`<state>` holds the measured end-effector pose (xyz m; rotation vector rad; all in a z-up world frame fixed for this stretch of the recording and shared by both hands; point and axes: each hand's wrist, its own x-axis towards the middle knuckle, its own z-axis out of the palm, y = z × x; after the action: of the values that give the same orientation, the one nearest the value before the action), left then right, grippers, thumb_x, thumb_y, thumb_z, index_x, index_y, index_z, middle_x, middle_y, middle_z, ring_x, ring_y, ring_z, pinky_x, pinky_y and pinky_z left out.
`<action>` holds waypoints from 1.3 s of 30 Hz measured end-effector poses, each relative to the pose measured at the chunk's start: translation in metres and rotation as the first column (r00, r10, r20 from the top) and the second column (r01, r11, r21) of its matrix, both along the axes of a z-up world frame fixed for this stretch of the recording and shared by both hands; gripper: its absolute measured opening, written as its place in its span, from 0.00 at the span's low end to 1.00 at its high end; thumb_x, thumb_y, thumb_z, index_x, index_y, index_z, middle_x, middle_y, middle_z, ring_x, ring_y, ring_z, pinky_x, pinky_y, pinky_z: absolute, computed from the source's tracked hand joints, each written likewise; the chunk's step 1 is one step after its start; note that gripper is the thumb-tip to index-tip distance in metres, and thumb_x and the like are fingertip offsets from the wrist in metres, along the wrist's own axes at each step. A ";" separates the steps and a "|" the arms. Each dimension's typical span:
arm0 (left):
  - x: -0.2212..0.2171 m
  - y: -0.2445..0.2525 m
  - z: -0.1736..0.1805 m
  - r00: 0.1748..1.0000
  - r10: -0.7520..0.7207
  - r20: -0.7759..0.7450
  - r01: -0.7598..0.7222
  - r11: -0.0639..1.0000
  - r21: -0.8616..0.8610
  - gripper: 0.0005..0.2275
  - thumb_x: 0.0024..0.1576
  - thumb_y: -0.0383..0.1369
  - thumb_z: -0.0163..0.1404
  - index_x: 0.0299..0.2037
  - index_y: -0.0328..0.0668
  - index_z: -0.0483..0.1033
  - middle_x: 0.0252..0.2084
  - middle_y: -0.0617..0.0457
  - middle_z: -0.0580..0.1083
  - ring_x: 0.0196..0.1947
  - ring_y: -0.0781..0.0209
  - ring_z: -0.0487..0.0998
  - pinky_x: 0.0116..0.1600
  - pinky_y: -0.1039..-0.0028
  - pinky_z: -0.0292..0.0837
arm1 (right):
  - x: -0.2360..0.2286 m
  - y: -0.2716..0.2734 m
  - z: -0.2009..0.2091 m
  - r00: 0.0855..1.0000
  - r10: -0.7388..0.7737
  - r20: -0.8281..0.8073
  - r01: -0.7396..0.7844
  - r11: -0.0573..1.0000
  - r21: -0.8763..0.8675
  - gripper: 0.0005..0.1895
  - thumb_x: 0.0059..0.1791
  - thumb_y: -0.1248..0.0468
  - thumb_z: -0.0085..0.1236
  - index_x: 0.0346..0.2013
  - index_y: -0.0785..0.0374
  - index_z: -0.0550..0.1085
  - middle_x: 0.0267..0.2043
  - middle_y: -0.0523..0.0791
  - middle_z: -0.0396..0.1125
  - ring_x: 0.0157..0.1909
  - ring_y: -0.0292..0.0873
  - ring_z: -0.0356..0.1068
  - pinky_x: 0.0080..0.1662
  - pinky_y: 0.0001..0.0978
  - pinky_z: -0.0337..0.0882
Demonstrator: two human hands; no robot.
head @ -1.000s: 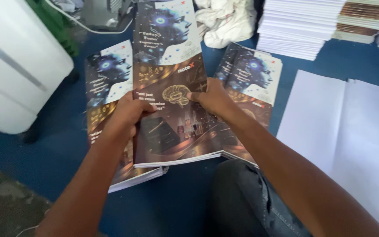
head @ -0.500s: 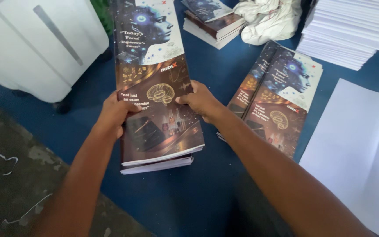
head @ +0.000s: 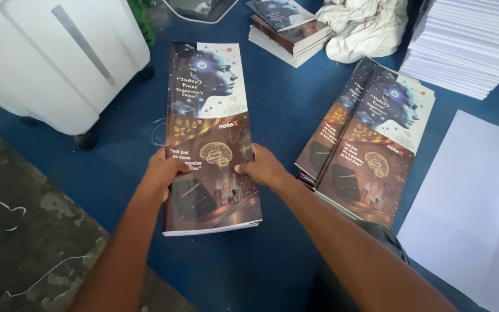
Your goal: The person assembles notebooks by inserting a stack of lined pages into a printed cover and stacking the finished units. The person repeatedly picks up a cover, places the pages inside, and sets the completed notebook aside.
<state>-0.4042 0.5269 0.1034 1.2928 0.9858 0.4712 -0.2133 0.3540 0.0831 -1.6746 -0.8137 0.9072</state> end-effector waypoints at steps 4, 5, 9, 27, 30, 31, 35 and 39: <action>-0.003 0.001 0.002 0.999 -0.023 -0.030 0.022 0.999 -0.033 0.24 0.44 0.15 0.52 0.53 0.36 0.73 0.41 0.49 0.77 0.39 0.57 0.80 0.46 0.69 0.76 | 0.002 0.000 -0.004 0.989 -0.010 0.148 0.024 0.995 -0.094 0.26 0.40 0.65 0.69 0.51 0.66 0.73 0.46 0.51 0.76 0.46 0.47 0.78 0.50 0.37 0.74; -0.002 0.001 0.004 0.999 -0.024 -0.028 0.024 1.000 -0.012 0.23 0.44 0.15 0.52 0.53 0.35 0.73 0.41 0.49 0.77 0.39 0.57 0.80 0.46 0.69 0.76 | 0.003 0.001 -0.004 0.974 -0.004 0.228 0.029 0.994 -0.108 0.26 0.39 0.64 0.70 0.50 0.66 0.73 0.46 0.51 0.76 0.46 0.47 0.78 0.50 0.37 0.74; -0.003 -0.009 0.006 1.000 -0.003 -0.024 0.004 0.999 0.040 0.23 0.43 0.16 0.53 0.52 0.34 0.73 0.40 0.48 0.77 0.37 0.57 0.80 0.45 0.69 0.76 | 0.003 0.004 -0.011 0.951 -0.017 0.309 0.058 0.990 -0.126 0.28 0.37 0.61 0.72 0.48 0.65 0.73 0.45 0.52 0.76 0.47 0.50 0.77 0.50 0.39 0.74; -0.018 -0.012 0.001 0.990 -0.004 -0.140 0.040 0.966 0.257 0.25 0.43 0.24 0.58 0.54 0.31 0.71 0.44 0.44 0.78 0.41 0.54 0.81 0.48 0.68 0.76 | -0.016 -0.003 0.008 0.892 -0.076 0.446 0.134 0.986 -0.101 0.33 0.35 0.56 0.73 0.48 0.70 0.71 0.46 0.60 0.73 0.50 0.58 0.74 0.52 0.44 0.73; -0.015 -0.013 0.000 0.996 -0.011 -0.087 0.027 0.983 0.183 0.27 0.45 0.22 0.57 0.57 0.32 0.68 0.44 0.46 0.77 0.40 0.57 0.81 0.47 0.69 0.76 | -0.014 -0.007 0.005 0.925 -0.102 0.367 0.147 0.984 -0.098 0.41 0.36 0.57 0.71 0.56 0.71 0.63 0.49 0.60 0.72 0.52 0.59 0.75 0.54 0.43 0.73; -0.013 -0.014 -0.001 0.996 -0.009 -0.084 0.022 0.987 0.160 0.27 0.45 0.21 0.57 0.58 0.33 0.67 0.44 0.46 0.77 0.40 0.57 0.81 0.47 0.70 0.77 | -0.013 -0.008 0.004 0.922 -0.093 0.375 0.138 0.986 -0.094 0.41 0.37 0.57 0.71 0.58 0.71 0.63 0.50 0.60 0.72 0.52 0.58 0.75 0.54 0.42 0.73; -0.007 -0.014 -0.001 0.996 -0.015 -0.090 0.030 0.986 0.164 0.27 0.45 0.20 0.55 0.59 0.34 0.67 0.44 0.46 0.76 0.39 0.58 0.81 0.47 0.70 0.78 | -0.012 -0.007 -0.003 0.933 -0.031 0.359 0.085 0.987 -0.137 0.38 0.42 0.56 0.66 0.62 0.71 0.63 0.52 0.59 0.73 0.55 0.58 0.74 0.56 0.42 0.72; -0.010 -0.011 -0.003 0.998 -0.028 -0.049 0.034 0.991 0.131 0.26 0.45 0.18 0.54 0.58 0.33 0.68 0.45 0.46 0.76 0.41 0.58 0.81 0.49 0.70 0.76 | -0.021 -0.003 -0.018 0.917 -0.016 0.399 0.073 0.989 -0.130 0.52 0.45 0.58 0.60 0.71 0.79 0.40 0.61 0.66 0.62 0.61 0.61 0.67 0.60 0.43 0.68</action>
<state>-0.4138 0.5160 0.0999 1.4415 0.9856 0.4909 -0.2339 0.3512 0.0654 -2.0330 -0.9932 0.6092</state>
